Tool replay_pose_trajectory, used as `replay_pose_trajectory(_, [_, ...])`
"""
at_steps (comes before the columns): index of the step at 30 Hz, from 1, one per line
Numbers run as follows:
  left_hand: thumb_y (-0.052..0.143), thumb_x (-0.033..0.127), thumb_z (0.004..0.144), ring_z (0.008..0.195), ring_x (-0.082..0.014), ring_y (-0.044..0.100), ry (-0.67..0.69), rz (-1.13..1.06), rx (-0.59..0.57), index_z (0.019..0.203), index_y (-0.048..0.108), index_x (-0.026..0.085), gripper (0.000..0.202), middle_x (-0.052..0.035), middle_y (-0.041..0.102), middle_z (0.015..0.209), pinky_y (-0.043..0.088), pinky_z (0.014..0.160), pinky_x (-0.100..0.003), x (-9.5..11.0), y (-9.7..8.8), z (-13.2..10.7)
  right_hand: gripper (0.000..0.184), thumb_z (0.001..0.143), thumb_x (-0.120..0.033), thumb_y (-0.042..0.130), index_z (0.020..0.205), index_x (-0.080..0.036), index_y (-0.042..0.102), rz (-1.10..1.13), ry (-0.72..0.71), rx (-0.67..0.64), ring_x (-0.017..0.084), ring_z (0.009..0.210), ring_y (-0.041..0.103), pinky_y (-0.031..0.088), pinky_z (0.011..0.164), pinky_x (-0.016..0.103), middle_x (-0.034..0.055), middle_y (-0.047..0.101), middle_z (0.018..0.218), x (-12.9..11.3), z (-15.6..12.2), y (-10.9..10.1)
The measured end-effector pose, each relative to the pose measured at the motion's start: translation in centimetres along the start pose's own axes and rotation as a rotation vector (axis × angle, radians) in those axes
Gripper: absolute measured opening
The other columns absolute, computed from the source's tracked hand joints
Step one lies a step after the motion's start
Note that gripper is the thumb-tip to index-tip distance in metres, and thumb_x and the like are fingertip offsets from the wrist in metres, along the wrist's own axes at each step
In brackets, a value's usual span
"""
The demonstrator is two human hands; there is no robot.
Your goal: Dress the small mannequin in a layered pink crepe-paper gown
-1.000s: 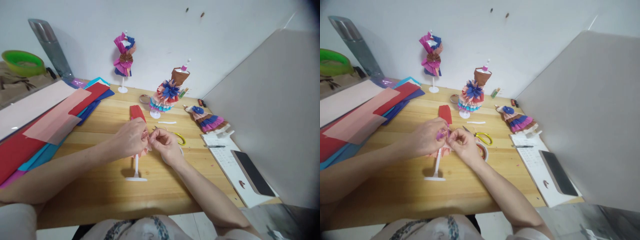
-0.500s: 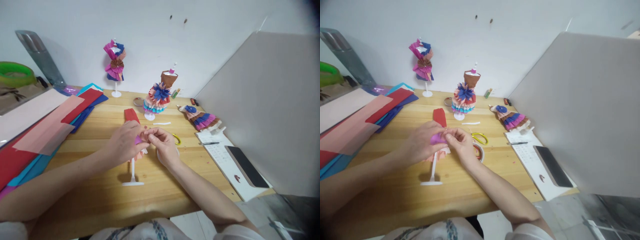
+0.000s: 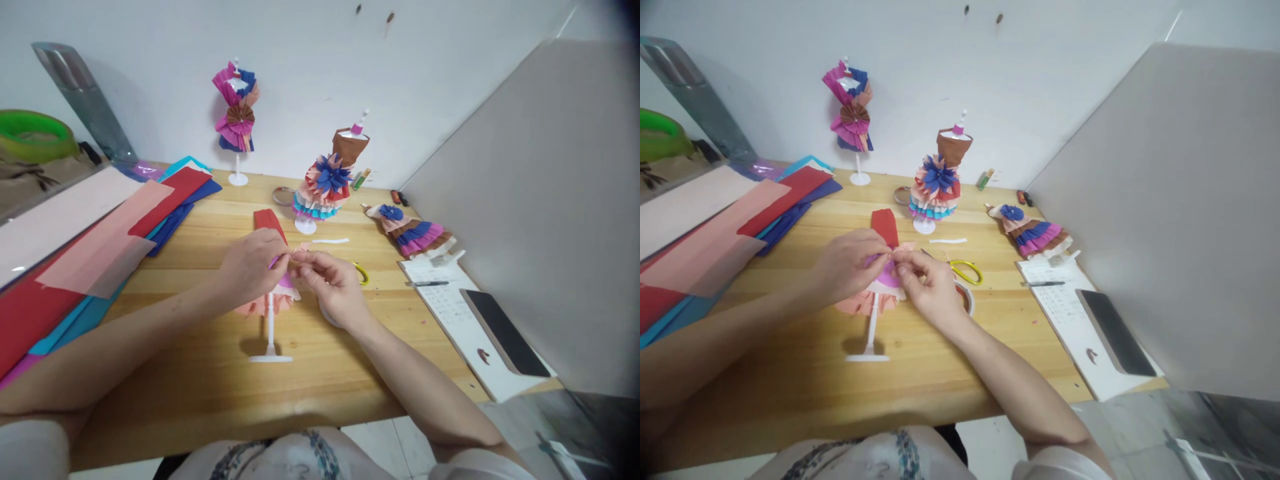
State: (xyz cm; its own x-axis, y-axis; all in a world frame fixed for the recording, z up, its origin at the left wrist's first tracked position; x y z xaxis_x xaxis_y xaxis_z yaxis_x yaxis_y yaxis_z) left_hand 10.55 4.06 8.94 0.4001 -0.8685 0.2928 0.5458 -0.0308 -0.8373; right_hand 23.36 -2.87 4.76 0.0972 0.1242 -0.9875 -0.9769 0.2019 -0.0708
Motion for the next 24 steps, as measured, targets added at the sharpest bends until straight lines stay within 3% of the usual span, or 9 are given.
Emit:
replay_pose_trajectory(6, [0.047, 0.017, 0.087, 0.081, -0.0161, 0.06, 0.083, -0.006, -0.01, 0.079, 0.065, 0.015, 0.019, -0.0048, 0.066, 0.081, 0.047, 0.073, -0.027, 0.2, 0.5, -0.2, 0.028, 0.077, -0.038, 0.069, 0.099, -0.021, 0.07, 0.112, 0.069, -0.061, 0.017, 0.066, 0.062, 0.045, 0.062, 0.031, 0.003, 0.071, 0.074, 0.2, 0.1, 0.3])
replay_pose_trajectory(10, [0.044, 0.015, 0.089, 0.081, -0.0197, 0.059, 0.158, 0.136, -0.015, 0.076, 0.064, 0.013, 0.024, -0.0081, 0.064, 0.08, 0.047, 0.076, -0.033, 0.2, 0.7, -0.4, 0.033, 0.073, -0.035, 0.072, 0.103, -0.02, 0.07, 0.171, 0.126, -0.111, 0.012, 0.052, 0.055, 0.041, 0.055, 0.028, -0.0015, 0.067, 0.06, 0.3, 0.1, 0.8])
replay_pose_trajectory(17, [0.047, 0.015, 0.086, 0.071, -0.0217, 0.054, 0.328, 0.268, -0.154, 0.074, 0.062, 0.012, 0.02, -0.01, 0.061, 0.077, 0.044, 0.067, -0.035, 0.4, 0.7, -0.3, 0.041, 0.069, -0.038, 0.076, 0.104, -0.017, 0.07, 0.211, 0.211, -0.141, 0.011, 0.047, 0.055, 0.04, 0.051, 0.026, -0.0024, 0.067, 0.055, 0.4, -0.1, 1.5])
replay_pose_trajectory(24, [0.045, 0.008, 0.086, 0.068, -0.0199, 0.052, 0.452, 0.487, 0.022, 0.066, 0.062, 0.014, 0.027, -0.0071, 0.058, 0.065, 0.047, 0.076, -0.037, 1.2, 0.3, -0.5, 0.065, 0.073, -0.04, 0.074, 0.13, -0.015, 0.057, 0.29, 0.202, -0.253, 0.011, 0.051, 0.057, 0.039, 0.051, 0.024, -0.0005, 0.069, 0.06, 0.3, -0.6, 2.2])
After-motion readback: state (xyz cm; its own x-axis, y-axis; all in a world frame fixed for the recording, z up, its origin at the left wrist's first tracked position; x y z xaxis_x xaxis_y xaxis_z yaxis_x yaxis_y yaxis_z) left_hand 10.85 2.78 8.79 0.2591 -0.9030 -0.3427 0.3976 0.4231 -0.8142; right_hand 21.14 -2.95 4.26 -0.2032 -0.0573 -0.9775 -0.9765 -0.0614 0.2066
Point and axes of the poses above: each hand's wrist, its own z-axis towards the middle knuckle, its own y-axis out of the palm, x = y × z, the point moved 5 cm from there along z, towards the middle knuckle
